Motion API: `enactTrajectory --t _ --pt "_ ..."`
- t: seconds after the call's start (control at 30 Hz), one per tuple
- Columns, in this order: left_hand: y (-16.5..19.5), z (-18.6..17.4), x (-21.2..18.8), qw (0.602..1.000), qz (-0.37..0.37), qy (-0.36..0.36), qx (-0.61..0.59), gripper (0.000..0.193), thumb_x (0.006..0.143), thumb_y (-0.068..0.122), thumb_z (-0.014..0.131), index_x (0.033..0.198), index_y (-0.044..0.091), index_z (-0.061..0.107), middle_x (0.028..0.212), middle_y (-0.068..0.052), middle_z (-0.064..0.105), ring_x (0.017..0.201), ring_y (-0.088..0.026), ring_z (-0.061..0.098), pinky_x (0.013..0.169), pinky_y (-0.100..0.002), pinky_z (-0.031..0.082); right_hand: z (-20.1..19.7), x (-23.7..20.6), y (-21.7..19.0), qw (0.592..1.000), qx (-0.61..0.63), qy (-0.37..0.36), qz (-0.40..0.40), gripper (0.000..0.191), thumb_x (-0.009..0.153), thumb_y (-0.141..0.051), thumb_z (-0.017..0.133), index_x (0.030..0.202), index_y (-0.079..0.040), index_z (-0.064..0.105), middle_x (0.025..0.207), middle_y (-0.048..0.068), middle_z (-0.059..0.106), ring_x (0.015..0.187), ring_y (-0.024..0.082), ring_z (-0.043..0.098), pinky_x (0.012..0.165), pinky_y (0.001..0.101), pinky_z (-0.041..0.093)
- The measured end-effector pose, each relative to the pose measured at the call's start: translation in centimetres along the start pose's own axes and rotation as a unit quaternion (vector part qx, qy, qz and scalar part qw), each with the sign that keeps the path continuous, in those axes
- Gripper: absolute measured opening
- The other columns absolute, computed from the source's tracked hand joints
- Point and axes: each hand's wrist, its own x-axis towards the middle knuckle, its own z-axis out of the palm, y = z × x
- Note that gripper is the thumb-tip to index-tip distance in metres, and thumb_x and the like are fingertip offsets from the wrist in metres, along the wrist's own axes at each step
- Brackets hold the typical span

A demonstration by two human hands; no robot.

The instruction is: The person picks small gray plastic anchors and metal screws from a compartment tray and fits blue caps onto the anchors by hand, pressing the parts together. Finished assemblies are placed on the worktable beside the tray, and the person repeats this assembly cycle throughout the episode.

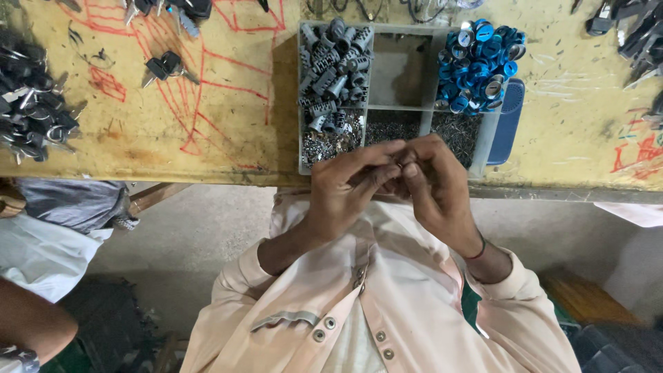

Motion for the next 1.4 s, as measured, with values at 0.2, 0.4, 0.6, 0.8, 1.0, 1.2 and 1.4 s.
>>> enactTrajectory --t 0.2,0.4,0.6,0.8,1.0,1.2,1.4 --pt "0.0 0.6 -0.2 0.999 0.009 0.036 -0.032 0.018 0.100 0.001 0.071 0.117 -0.002 0.066 0.109 -0.010 0.071 0.093 -0.014 0.075 0.083 -0.027 0.065 -0.6 0.2 0.5 1.000 0.007 -0.022 -0.013 0.014 0.112 -0.012 0.050 0.113 0.001 0.052 0.115 0.008 0.050 0.083 0.008 0.059 0.068 0.0231 0.053" --pt "0.0 0.4 -0.1 0.988 -0.021 -0.001 -0.151 0.013 0.104 -0.002 0.067 0.116 -0.004 0.068 0.108 -0.009 0.068 0.092 -0.016 0.075 0.082 -0.029 0.069 -0.2 -0.4 1.3 0.987 0.157 -0.030 0.032 0.027 0.114 -0.027 0.052 0.115 0.000 0.053 0.115 0.007 0.050 0.086 0.009 0.057 0.067 0.0239 0.053" --pt "0.2 0.5 -0.1 0.983 -0.050 0.000 -0.174 0.013 0.103 -0.001 0.068 0.116 -0.004 0.070 0.107 -0.009 0.069 0.090 -0.016 0.076 0.081 -0.029 0.069 0.1 -0.2 0.9 0.987 0.155 -0.025 0.022 0.025 0.114 -0.026 0.051 0.115 0.000 0.051 0.115 0.007 0.049 0.091 0.010 0.055 0.067 0.0240 0.054" --pt "0.2 0.1 0.2 0.992 -0.020 -0.009 -0.121 0.013 0.103 0.001 0.070 0.116 0.001 0.072 0.109 -0.008 0.070 0.090 -0.014 0.075 0.080 -0.026 0.066 -0.4 -0.3 -0.2 0.996 0.084 -0.030 0.010 0.017 0.114 -0.015 0.050 0.115 0.002 0.053 0.115 0.009 0.052 0.089 0.012 0.059 0.073 0.0272 0.054" --pt "1.0 -0.6 0.3 0.996 0.034 0.000 0.077 0.019 0.099 0.004 0.075 0.117 0.002 0.072 0.105 -0.006 0.073 0.090 -0.012 0.072 0.078 -0.025 0.060 -0.6 0.0 -0.5 0.945 -0.288 0.021 -0.150 0.007 0.102 0.003 0.061 0.107 0.004 0.057 0.106 0.012 0.061 0.093 0.022 0.063 0.076 0.0353 0.053" --pt "0.3 -1.8 0.8 0.986 -0.125 -0.084 -0.077 0.011 0.099 0.006 0.072 0.107 -0.002 0.071 0.096 -0.006 0.071 0.077 -0.010 0.071 0.067 -0.024 0.061 -0.8 0.0 1.8 0.995 -0.052 0.001 -0.090 0.026 0.108 0.001 0.060 0.124 -0.001 0.040 0.119 0.013 0.058 0.098 0.016 0.067 0.082 0.0303 0.061" --pt "-0.3 -1.4 0.7 0.970 -0.141 -0.078 -0.182 0.014 0.100 0.006 0.071 0.110 -0.005 0.070 0.092 -0.008 0.073 0.078 -0.011 0.073 0.069 -0.026 0.063 0.7 -1.6 2.1 0.979 0.187 -0.049 0.061 0.032 0.113 -0.011 0.043 0.142 -0.004 0.032 0.134 0.014 0.048 0.106 0.015 0.060 0.084 0.0306 0.058"
